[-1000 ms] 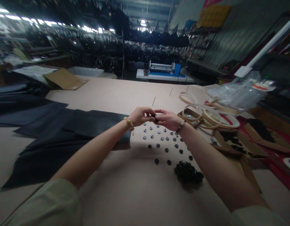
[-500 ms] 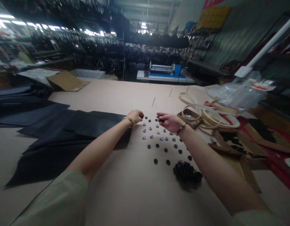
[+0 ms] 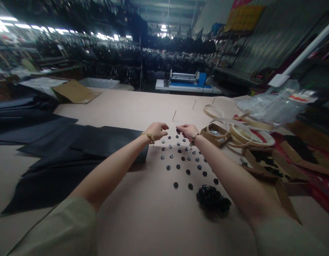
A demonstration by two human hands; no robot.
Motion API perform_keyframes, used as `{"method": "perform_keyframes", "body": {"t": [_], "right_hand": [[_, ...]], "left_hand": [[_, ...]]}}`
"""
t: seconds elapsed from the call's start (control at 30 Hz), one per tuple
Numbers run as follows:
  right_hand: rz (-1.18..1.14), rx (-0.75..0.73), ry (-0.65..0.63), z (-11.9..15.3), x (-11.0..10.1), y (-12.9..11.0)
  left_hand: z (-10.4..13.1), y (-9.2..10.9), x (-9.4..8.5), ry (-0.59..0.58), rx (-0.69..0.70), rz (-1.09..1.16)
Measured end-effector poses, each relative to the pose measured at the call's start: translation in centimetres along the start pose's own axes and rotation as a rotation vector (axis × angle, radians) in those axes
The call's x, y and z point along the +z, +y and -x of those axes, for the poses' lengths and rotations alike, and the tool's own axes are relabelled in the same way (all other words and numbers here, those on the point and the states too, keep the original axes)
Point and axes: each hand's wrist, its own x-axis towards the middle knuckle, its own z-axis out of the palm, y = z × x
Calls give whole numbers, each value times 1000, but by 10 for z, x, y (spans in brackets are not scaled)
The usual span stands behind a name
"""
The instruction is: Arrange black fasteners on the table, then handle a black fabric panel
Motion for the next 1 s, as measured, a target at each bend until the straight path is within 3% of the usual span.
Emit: {"method": "perform_keyframes", "body": {"t": [0.1, 0.2, 0.37, 0.47, 0.67, 0.87, 1.0], "right_hand": [[467, -113, 16, -35, 11, 1], [712, -134, -14, -70, 24, 1], [725, -107, -34, -104, 42, 7], [646, -86, -6, -107, 41, 7], [271, -36, -53, -72, 27, -13], [-495, 135, -267, -18, 13, -21], [-574, 222, -297, 12, 12, -27]], "left_hand": [[40, 19, -15, 52, 83, 53], [104, 28, -26, 26, 154, 53], [217, 20, -24, -87, 91, 107], [258, 9, -12, -64, 39, 141], [278, -10, 9, 78, -45, 189], [279, -16, 12, 95, -45, 230], [283, -20, 12, 69, -42, 238]]}}
